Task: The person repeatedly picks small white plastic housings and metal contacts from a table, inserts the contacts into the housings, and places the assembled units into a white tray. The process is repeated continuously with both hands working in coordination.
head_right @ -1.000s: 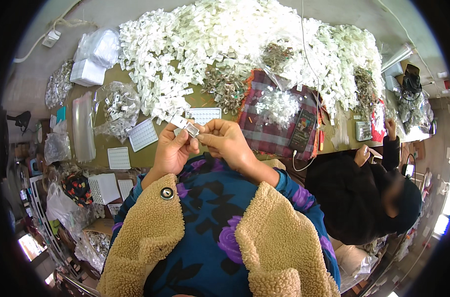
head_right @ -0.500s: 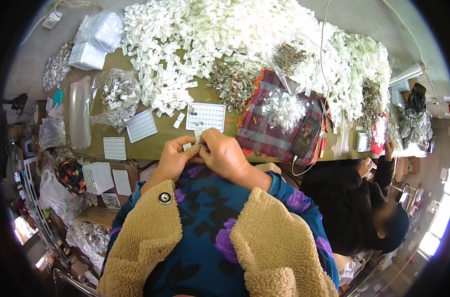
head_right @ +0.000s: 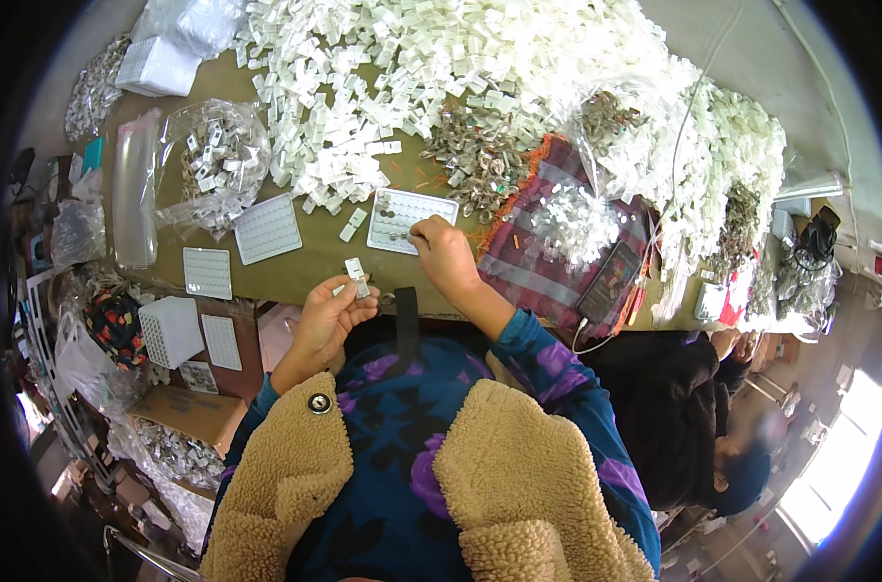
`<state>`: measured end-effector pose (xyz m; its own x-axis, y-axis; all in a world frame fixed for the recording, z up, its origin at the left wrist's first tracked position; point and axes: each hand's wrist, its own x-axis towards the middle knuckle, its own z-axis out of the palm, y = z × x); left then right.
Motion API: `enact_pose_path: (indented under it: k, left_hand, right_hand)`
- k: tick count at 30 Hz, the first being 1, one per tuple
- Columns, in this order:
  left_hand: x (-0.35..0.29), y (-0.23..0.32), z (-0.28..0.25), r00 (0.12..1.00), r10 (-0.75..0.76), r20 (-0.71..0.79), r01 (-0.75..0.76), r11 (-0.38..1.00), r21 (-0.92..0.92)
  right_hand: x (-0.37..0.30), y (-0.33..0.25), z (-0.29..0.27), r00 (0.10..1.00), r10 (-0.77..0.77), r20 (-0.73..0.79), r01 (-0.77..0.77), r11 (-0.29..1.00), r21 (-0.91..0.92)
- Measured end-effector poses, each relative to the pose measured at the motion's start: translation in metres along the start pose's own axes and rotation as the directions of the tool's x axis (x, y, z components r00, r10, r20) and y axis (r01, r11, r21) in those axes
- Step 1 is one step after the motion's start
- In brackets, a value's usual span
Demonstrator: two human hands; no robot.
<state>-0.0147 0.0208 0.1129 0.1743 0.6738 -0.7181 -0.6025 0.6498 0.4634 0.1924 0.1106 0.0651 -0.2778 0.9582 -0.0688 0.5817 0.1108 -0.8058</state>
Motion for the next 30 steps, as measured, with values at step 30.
enact_pose_path:
  k: [30]
  left_hand:
    - [0.004, 0.002, -0.026, 0.995, 0.086, 0.042, -0.078, 0.982, -0.17]
  right_hand:
    - [0.038, 0.006, 0.036, 0.865, -0.493, 0.093, 0.497, 0.818, -0.29]
